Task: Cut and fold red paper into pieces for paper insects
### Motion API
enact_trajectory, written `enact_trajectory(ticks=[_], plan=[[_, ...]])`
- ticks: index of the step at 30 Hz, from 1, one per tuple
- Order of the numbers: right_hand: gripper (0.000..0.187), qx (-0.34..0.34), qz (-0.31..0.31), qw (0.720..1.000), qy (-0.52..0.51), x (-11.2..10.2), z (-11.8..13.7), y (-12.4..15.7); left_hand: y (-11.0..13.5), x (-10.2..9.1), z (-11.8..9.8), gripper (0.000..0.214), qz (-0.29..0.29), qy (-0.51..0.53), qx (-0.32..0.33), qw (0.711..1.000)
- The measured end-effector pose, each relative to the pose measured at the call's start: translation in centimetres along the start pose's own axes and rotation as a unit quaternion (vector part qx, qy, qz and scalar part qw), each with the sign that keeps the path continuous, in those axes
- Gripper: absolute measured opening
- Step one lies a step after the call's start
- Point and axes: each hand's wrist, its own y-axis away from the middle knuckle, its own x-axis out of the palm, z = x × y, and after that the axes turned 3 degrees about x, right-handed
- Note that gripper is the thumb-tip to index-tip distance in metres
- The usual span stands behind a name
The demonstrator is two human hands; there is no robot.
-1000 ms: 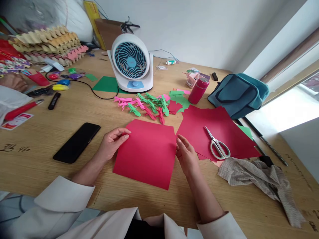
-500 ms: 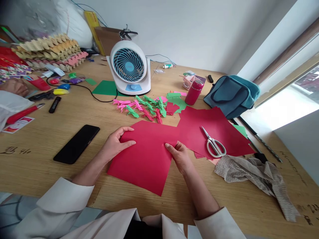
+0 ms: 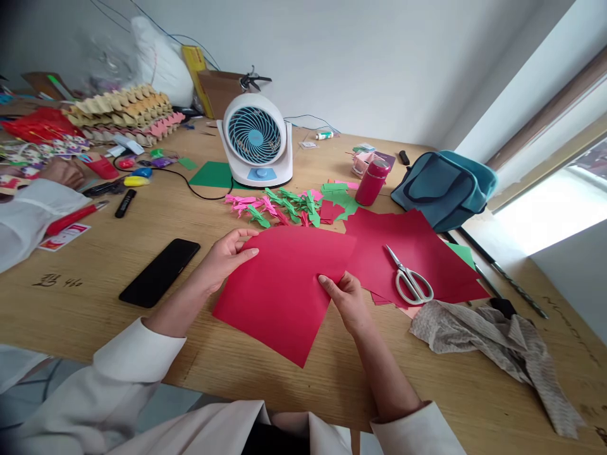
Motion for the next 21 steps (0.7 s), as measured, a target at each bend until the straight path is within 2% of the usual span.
enact_trajectory(ticks=[3, 9, 15, 21], plan=[[0.028, -0.005, 0.0, 1.0, -0.006, -0.2, 0.0, 0.0, 0.2, 0.0, -0.7, 0.054, 0.005, 0.017, 0.005, 1.0], [0.028, -0.017, -0.007, 1.0, 0.0, -0.6, 0.3, 0.0, 0.0, 0.0, -1.2, 0.055, -0.003, -0.017, 0.06, 0.998], [0.03, -0.055, -0.017, 0.997, 0.051, -1.8, 2.3, -0.2, -0.3, 0.4, -2.2, 0.058, 0.02, -0.018, 0.116, 0.993], [0.019, -0.121, -0.026, 0.987, 0.102, -2.9, 4.6, 0.1, 0.0, 1.3, -5.0, 0.064, 0.032, -0.087, 0.193, 0.977]])
